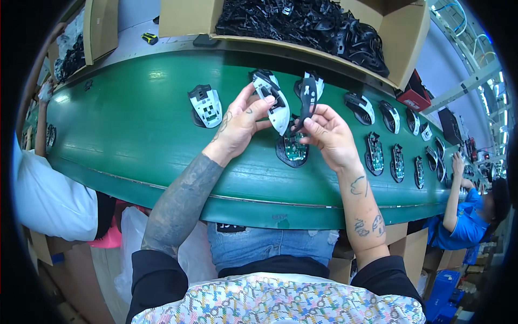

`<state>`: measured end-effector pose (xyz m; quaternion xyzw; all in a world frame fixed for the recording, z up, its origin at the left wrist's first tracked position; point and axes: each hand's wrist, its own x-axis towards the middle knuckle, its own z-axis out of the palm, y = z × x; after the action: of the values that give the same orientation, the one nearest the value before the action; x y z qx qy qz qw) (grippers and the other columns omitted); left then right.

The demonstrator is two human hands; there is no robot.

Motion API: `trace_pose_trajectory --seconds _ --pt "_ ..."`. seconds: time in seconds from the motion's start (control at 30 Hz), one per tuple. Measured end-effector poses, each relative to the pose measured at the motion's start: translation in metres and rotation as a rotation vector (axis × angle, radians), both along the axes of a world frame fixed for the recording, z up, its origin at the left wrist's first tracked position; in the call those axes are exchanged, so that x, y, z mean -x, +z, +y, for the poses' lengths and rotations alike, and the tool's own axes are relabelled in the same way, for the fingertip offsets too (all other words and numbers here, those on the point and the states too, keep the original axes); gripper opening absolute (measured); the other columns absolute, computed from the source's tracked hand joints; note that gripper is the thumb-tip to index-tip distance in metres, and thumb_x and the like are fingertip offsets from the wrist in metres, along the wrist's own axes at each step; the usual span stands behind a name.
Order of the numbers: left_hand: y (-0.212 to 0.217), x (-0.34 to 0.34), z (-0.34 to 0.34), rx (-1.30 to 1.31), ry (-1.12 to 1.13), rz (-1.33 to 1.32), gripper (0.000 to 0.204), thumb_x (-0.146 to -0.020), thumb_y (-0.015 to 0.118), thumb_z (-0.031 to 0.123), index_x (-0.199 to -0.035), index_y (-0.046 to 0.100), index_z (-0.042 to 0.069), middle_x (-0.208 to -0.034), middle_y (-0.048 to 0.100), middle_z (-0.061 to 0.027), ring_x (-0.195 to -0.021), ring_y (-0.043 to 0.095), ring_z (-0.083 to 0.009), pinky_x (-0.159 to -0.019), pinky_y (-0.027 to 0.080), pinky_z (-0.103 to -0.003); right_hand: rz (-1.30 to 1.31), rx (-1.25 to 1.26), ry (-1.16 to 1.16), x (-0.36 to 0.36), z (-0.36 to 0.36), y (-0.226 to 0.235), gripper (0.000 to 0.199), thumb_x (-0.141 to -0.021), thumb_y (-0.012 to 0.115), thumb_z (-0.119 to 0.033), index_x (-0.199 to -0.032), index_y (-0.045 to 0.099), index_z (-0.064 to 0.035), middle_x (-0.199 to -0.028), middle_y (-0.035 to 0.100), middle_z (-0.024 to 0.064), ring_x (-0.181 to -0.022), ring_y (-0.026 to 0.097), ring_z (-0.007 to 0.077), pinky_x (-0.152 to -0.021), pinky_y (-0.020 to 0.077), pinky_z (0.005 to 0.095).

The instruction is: The person assembles small electronic devices by attaching black plastic components to white housings containing circuit boards. They repeatedly pick up a black part, align it with a white housing on the green table, press them together, and place the assembled unit back on the table. The process is repeated for multiple units in a continuous sequence.

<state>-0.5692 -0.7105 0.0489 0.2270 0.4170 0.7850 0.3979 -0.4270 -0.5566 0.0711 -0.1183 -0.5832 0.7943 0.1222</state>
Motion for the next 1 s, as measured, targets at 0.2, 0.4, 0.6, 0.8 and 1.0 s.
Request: trace_pose_trajectory --seconds 0.2,0.4,0.6,0.8,1.0 --pt "-0.009 0.006 0.0 0.098 0.092 0.011 0.087 -0.077 0.074 0.02 -0.141 0.022 -0.007 -0.111 0.06 -0.0114 -0.101 0.059 -0.019 -0.086 0.049 -0.037 0.05 -0.097 0.104 -0.001 -0.001 -0.012 0.016 -0.087 0.064 -0.007 -0.102 0.06 -0.0025 -0.096 0.063 0.0024 -0.086 0.06 0.0094 -0.069 0.051 0.0226" --pt "-0.004 -0.001 0.0 0.122 0.06 0.031 0.085 -0.079 0.074 0.022 -0.143 0.023 -0.003 -0.113 0.059 -0.0105 -0.104 0.057 -0.0191 -0.088 0.048 -0.037 0.019 -0.11 0.06 0.005 -0.004 -0.019 0.019 -0.086 0.065 -0.007 -0.104 0.061 -0.002 -0.094 0.063 0.0028 -0.082 0.06 0.008 -0.068 0.0499 0.0212" --pt "0.0 -0.007 0.002 0.095 0.037 0.01 0.086 -0.081 0.073 0.033 -0.143 0.023 0.0 -0.121 0.052 -0.0111 -0.113 0.052 -0.0202 -0.094 0.044 -0.038 0.035 -0.298 -0.099 0.005 -0.006 -0.02 0.022 -0.085 0.067 -0.006 -0.105 0.06 -0.0009 -0.09 0.062 0.002 -0.079 0.058 0.007 -0.069 0.0496 0.0205" --pt "0.006 -0.012 0.001 0.11 -0.019 0.189 0.085 -0.08 0.075 0.026 -0.142 0.023 -0.001 -0.125 0.049 -0.014 -0.113 0.053 -0.0224 -0.093 0.046 -0.035 0.113 -0.428 -0.161 0.006 -0.009 -0.022 0.03 -0.083 0.069 -0.005 -0.11 0.056 0.0001 -0.089 0.06 0.0018 -0.08 0.058 0.0064 -0.07 0.0496 0.0202" --pt "-0.001 -0.01 0.002 0.121 0.078 0.141 0.083 -0.08 0.074 0.024 -0.14 0.023 -0.003 -0.122 0.049 -0.0149 -0.111 0.054 -0.0226 -0.092 0.047 -0.035 0.066 -0.367 -0.201 0.008 -0.022 -0.028 0.028 -0.084 0.069 -0.007 -0.106 0.056 0.0006 -0.088 0.061 0.0036 -0.078 0.059 0.0071 -0.07 0.0497 0.02"
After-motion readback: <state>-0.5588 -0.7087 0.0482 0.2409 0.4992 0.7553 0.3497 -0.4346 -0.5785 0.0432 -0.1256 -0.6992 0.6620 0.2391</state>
